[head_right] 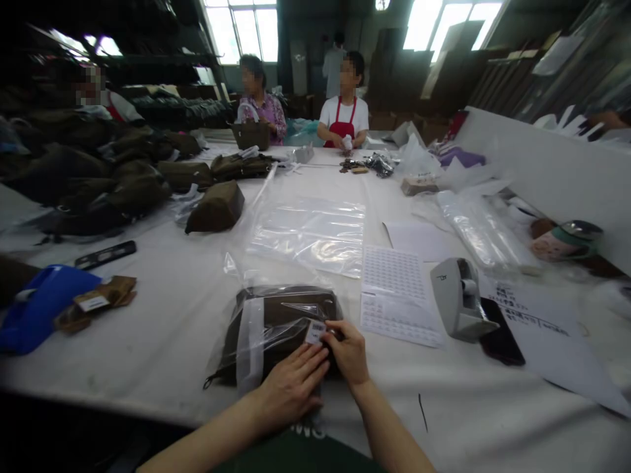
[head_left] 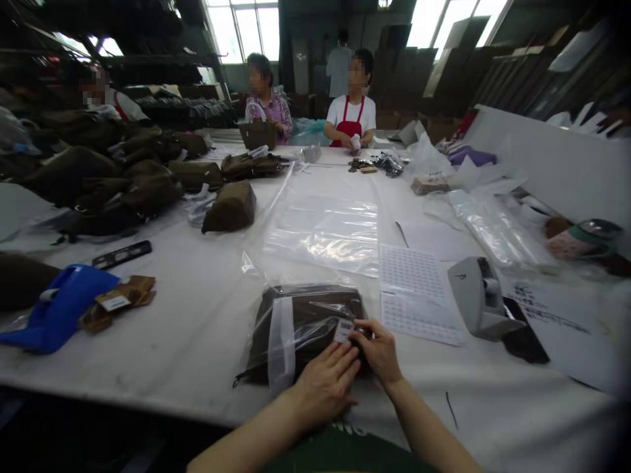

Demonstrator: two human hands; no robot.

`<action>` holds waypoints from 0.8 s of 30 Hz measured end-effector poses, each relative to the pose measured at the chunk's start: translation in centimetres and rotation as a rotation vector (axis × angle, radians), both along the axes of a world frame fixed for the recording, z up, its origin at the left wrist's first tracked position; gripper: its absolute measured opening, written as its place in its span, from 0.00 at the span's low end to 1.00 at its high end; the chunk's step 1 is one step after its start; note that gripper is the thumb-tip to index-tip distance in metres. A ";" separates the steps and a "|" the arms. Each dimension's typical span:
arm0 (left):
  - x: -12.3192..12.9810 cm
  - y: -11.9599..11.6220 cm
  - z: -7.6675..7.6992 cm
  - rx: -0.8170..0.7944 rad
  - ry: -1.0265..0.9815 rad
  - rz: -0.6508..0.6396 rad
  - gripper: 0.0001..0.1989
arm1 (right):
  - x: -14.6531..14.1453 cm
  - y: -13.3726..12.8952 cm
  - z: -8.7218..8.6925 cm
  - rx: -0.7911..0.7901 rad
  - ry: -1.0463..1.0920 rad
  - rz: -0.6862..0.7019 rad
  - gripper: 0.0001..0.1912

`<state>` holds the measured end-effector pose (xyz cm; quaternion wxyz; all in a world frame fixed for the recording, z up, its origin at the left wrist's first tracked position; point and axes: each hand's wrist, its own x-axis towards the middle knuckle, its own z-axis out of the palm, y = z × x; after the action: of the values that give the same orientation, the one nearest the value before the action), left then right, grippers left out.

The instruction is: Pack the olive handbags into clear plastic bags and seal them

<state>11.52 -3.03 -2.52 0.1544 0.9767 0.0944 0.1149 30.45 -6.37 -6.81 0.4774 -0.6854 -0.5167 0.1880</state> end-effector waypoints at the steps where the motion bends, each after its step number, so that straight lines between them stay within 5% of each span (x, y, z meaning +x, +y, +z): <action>1: 0.8 0.2 -1.0 0.042 0.026 0.023 0.30 | 0.9 0.2 0.4 -0.006 -0.008 0.068 0.10; 5: 0.8 0.7 -3.3 0.130 0.077 -0.020 0.32 | 4.3 1.8 2.9 0.026 -0.079 0.236 0.06; 9: 0.4 1.1 -2.8 0.119 0.093 0.004 0.31 | 4.6 1.8 3.9 0.189 -0.126 0.084 0.09; 13: 1.3 1.4 -2.4 0.075 0.075 0.245 0.39 | 4.1 -2.8 0.2 0.254 -0.186 0.150 0.06; 16: 1.9 1.6 -2.3 0.052 0.069 0.330 0.39 | 5.0 -6.6 -3.7 0.117 -0.215 0.053 0.05; 20: 0.9 0.7 -1.4 0.122 0.076 0.353 0.36 | 5.3 -9.1 -6.4 -0.026 -0.226 -0.033 0.11; 24: -5.2 -1.3 -0.7 0.163 -0.206 0.170 0.27 | 4.8 -10.1 -7.7 -0.031 -0.299 0.067 0.13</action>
<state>6.36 -4.34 -3.20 0.0731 0.9575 0.1508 0.2345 35.26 -16.43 -14.48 0.3780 -0.6955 -0.6015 0.1076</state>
